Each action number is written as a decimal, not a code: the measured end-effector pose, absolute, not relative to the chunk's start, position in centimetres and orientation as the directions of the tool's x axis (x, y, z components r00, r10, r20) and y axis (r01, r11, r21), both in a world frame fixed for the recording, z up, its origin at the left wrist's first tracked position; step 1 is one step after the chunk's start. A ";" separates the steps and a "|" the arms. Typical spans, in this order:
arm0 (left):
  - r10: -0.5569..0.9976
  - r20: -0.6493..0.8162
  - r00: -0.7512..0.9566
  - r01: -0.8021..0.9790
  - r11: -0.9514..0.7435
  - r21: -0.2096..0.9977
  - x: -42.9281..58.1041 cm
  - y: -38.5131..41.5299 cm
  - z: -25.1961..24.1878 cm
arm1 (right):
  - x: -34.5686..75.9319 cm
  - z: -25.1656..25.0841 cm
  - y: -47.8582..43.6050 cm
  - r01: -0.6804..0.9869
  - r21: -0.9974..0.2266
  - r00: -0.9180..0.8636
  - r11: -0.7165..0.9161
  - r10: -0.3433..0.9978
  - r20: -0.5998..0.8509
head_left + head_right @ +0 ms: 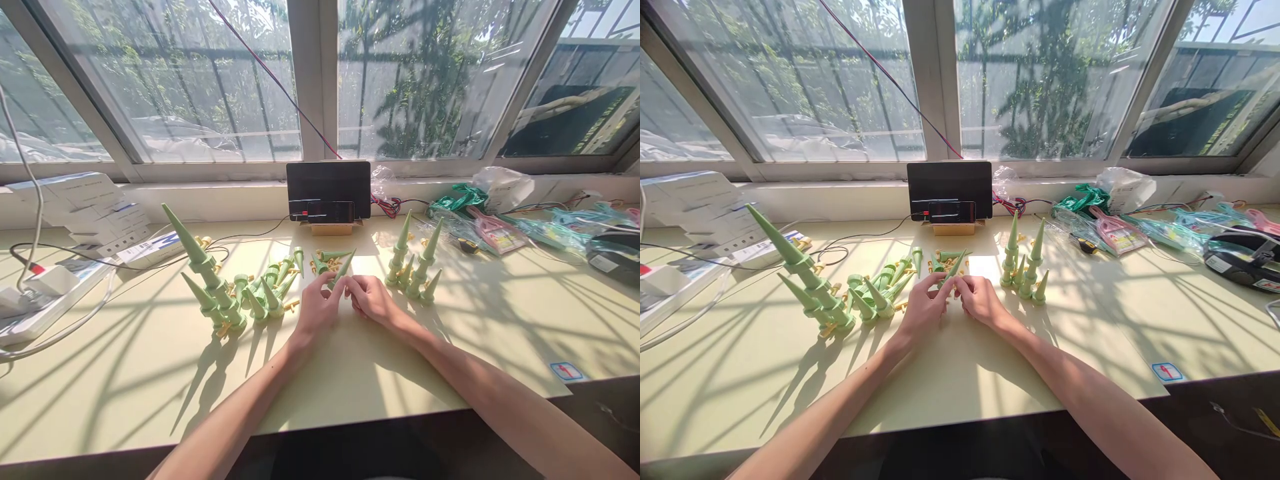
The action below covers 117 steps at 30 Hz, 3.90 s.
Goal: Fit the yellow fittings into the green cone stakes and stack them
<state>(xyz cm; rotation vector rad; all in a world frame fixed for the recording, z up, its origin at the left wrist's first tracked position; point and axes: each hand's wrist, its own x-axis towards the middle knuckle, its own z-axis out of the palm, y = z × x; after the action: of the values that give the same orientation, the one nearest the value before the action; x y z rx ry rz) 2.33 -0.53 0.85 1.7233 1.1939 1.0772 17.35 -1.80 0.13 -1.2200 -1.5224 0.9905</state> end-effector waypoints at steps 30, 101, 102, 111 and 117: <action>0.958 0.206 0.200 0.279 -0.257 0.925 2.4 -0.6 0.9 | 17.4 0.5 -2.2 0.259 -0.948 -0.092 0.186 0.982 0.167; 0.952 0.194 0.237 0.100 -0.223 0.970 2.4 -0.4 0.7 | 18.1 0.2 -1.8 0.460 -0.809 -0.053 0.365 0.921 0.385; 0.951 0.196 0.238 0.092 -0.223 0.970 2.4 -0.3 0.6 | 18.1 0.2 -1.8 0.455 -0.812 -0.052 0.365 0.921 0.385; 0.954 0.181 0.238 0.068 -0.203 0.977 2.4 -0.2 0.3 | 18.0 0.0 -1.7 0.374 -0.869 -0.025 0.324 0.940 0.340; 0.963 0.140 0.232 0.079 -0.162 0.984 2.3 -0.2 0.2 | 17.9 0.4 -1.8 0.168 -0.973 -0.038 0.159 0.987 0.155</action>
<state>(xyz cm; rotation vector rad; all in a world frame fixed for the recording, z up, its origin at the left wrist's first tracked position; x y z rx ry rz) 2.34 -0.24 0.18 1.4914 1.0305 1.0979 17.86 -1.75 0.41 -1.2008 -1.4229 1.0216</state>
